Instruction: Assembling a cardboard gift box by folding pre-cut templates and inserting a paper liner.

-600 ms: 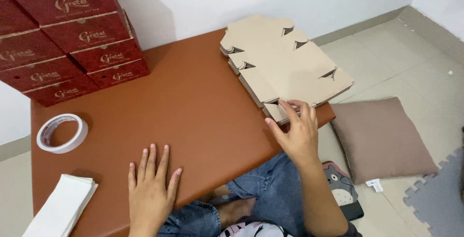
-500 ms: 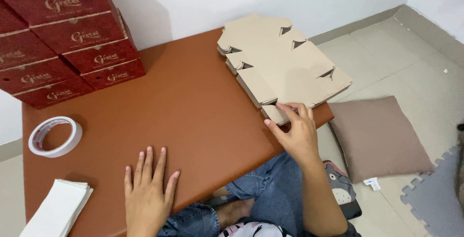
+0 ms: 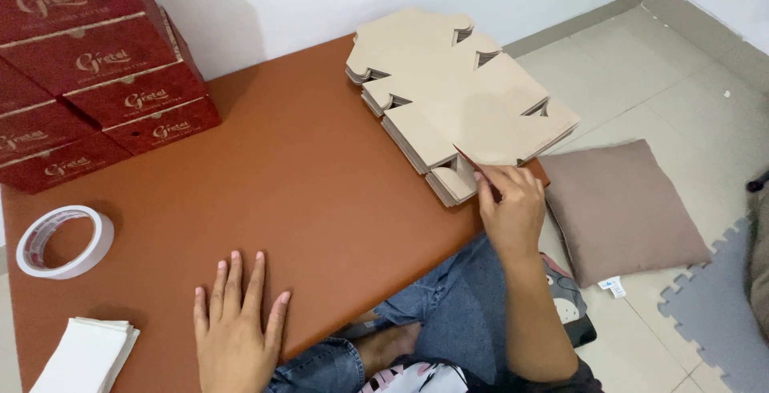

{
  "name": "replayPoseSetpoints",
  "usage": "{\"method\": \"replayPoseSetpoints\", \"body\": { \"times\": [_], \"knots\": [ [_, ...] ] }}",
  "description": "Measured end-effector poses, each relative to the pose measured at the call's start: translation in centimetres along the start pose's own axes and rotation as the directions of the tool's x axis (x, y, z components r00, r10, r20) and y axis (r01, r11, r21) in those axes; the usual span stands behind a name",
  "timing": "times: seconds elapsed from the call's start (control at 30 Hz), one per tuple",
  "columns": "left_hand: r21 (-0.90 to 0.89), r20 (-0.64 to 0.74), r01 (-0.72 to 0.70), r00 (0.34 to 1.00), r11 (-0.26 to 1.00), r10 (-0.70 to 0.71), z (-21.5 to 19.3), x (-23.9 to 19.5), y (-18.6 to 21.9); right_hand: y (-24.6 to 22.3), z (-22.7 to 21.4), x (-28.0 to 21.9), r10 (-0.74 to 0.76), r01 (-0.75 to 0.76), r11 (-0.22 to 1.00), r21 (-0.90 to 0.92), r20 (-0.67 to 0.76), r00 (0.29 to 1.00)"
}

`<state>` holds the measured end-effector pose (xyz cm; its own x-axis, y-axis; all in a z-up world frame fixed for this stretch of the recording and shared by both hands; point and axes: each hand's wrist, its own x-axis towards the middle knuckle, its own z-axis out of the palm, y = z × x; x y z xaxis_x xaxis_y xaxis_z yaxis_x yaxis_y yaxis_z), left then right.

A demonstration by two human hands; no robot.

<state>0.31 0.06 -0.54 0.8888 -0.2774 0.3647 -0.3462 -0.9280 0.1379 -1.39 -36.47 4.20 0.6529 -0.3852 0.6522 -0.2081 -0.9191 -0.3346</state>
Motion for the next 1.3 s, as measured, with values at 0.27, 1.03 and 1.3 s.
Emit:
{"method": "replayPoseSetpoints", "body": {
  "times": [0.27, 1.03, 1.3],
  "knots": [
    [-0.005, 0.006, 0.01, 1.0, 1.0, -0.01, -0.4, -0.1, 0.2, -2.9, 0.7, -0.3, -0.254, 0.282, 0.946, 0.159, -0.172, 0.952],
    [-0.467, 0.012, 0.043, 0.999, 0.883, -0.042, -6.0, -4.3, 0.1, -16.8, -0.8, -11.8, -0.772, 0.541, 0.386, 0.747, -0.058, 0.632],
    [-0.611, 0.048, 0.018, 0.999, 0.792, 0.014, -6.7, -3.3, -1.3, -9.4, 0.7, -8.3, -0.768, 0.627, 0.64, 0.444, 0.328, 0.551]
  ]
}}
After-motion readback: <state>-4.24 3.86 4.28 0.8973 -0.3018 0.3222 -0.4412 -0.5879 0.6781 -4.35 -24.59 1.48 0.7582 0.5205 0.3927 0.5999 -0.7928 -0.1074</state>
